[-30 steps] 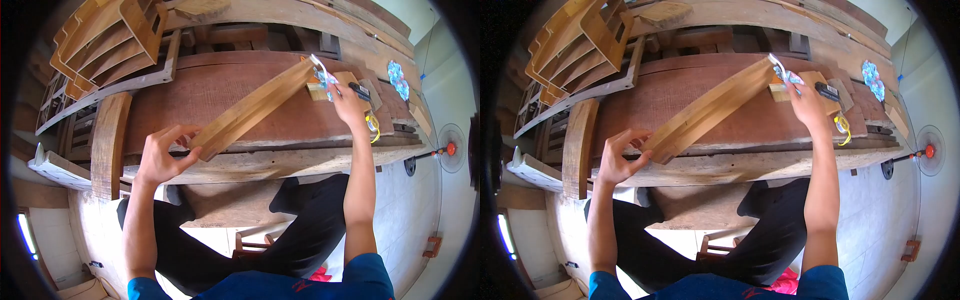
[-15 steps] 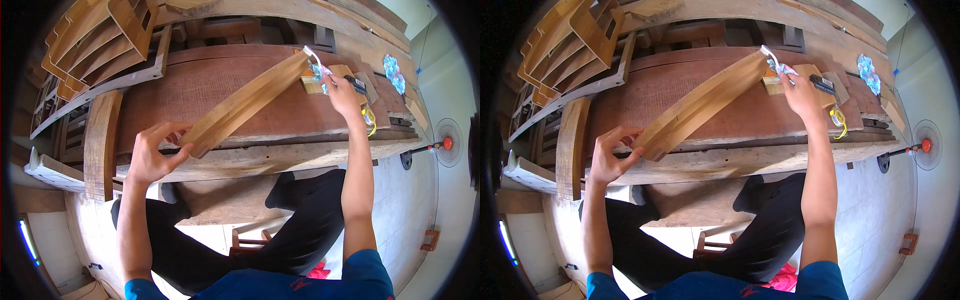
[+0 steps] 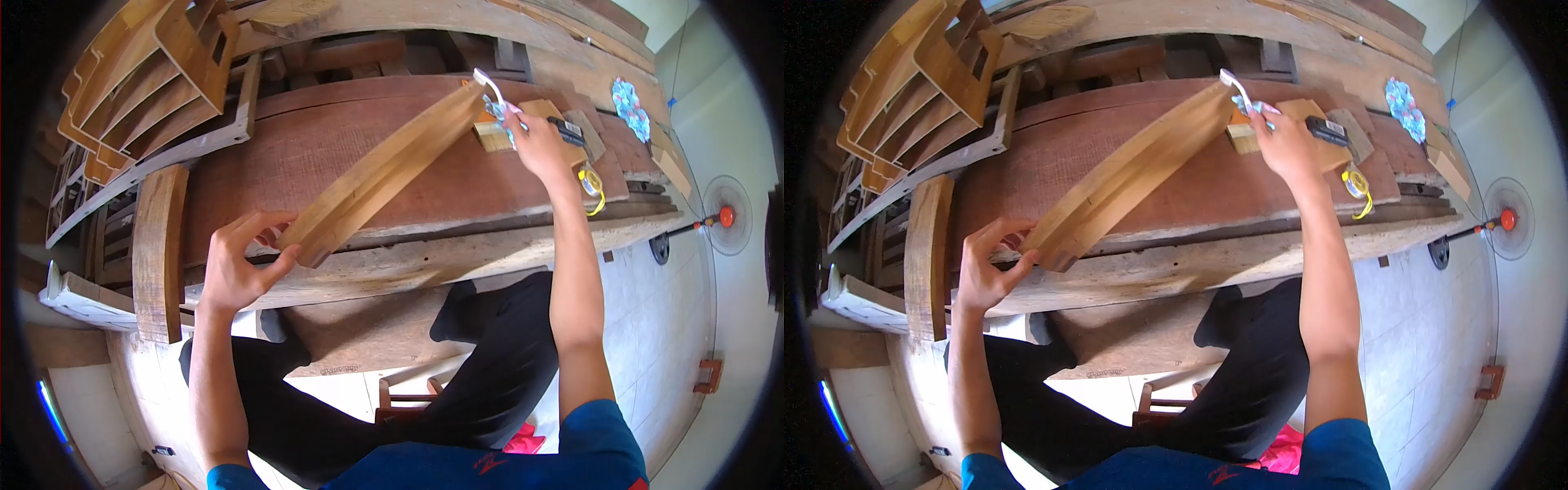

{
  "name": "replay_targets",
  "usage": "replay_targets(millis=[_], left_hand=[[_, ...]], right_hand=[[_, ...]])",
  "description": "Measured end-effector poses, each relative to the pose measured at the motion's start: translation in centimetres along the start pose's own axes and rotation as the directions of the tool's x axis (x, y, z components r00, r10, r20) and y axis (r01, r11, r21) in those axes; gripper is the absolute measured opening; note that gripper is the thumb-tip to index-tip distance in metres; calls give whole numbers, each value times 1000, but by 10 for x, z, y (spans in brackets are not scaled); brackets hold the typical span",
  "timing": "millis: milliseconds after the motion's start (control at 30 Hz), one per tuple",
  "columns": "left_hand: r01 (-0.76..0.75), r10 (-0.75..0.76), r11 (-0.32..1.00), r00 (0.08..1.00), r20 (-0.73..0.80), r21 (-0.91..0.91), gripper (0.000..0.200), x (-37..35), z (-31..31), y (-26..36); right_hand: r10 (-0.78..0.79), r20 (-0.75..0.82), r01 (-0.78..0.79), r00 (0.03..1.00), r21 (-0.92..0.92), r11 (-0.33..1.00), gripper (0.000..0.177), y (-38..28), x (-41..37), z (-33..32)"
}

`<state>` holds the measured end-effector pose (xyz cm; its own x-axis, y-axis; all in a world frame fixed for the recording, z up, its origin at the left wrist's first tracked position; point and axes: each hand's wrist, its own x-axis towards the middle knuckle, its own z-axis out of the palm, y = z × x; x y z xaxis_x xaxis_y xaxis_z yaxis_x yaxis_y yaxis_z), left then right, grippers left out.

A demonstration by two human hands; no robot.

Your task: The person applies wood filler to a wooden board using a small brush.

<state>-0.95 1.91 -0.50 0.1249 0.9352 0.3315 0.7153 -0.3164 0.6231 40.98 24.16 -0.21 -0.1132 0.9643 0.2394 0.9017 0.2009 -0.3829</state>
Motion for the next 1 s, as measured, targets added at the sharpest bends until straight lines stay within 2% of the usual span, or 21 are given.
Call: replay_targets(millis=[100,233,367,500,633,667,767,800,900,933,1000], left_hand=[[9,-9,1000,1000,-2,-10,37,0,-1,-1],[-14,14,1000,1000,-16,6,35,2,-3,0],[-4,4,1000,1000,-4,14,34,0,-1,0],[-5,4,1000,1000,-14,-11,35,1,-2,-1],[21,-20,999,1000,20,-32,37,0,2,1],[24,-24,999,1000,1,-20,37,0,-2,2],[3,-3,1000,1000,-13,-26,37,-1,1,-3],[9,-9,1000,1000,0,-25,38,-1,3,-3],[16,-16,1000,1000,10,-8,37,-1,-3,-2],[9,-9,1000,1000,-2,-2,36,-1,-3,-1],[1,-1,1000,1000,-7,11,35,-1,-4,2]], right_hand=[[51,56,-51,997,8,999,45,0,-7,-9],[8,-10,-9,1000,-54,998,51,-12,-13,-3],[-4,36,3,999,41,999,49,18,1,-3],[-23,28,24,999,-59,998,51,-4,-8,-6],[15,42,-15,999,20,1000,49,12,2,-8],[-25,3,25,1000,30,999,49,9,-8,-7],[-29,45,30,999,-22,999,46,-1,-5,-1],[-43,11,42,999,15,999,46,-1,-4,0],[-5,29,3,1000,39,999,46,27,4,3],[-24,30,22,999,72,997,47,22,-3,-2],[1,66,-2,998,22,1000,48,6,-11,-9]])
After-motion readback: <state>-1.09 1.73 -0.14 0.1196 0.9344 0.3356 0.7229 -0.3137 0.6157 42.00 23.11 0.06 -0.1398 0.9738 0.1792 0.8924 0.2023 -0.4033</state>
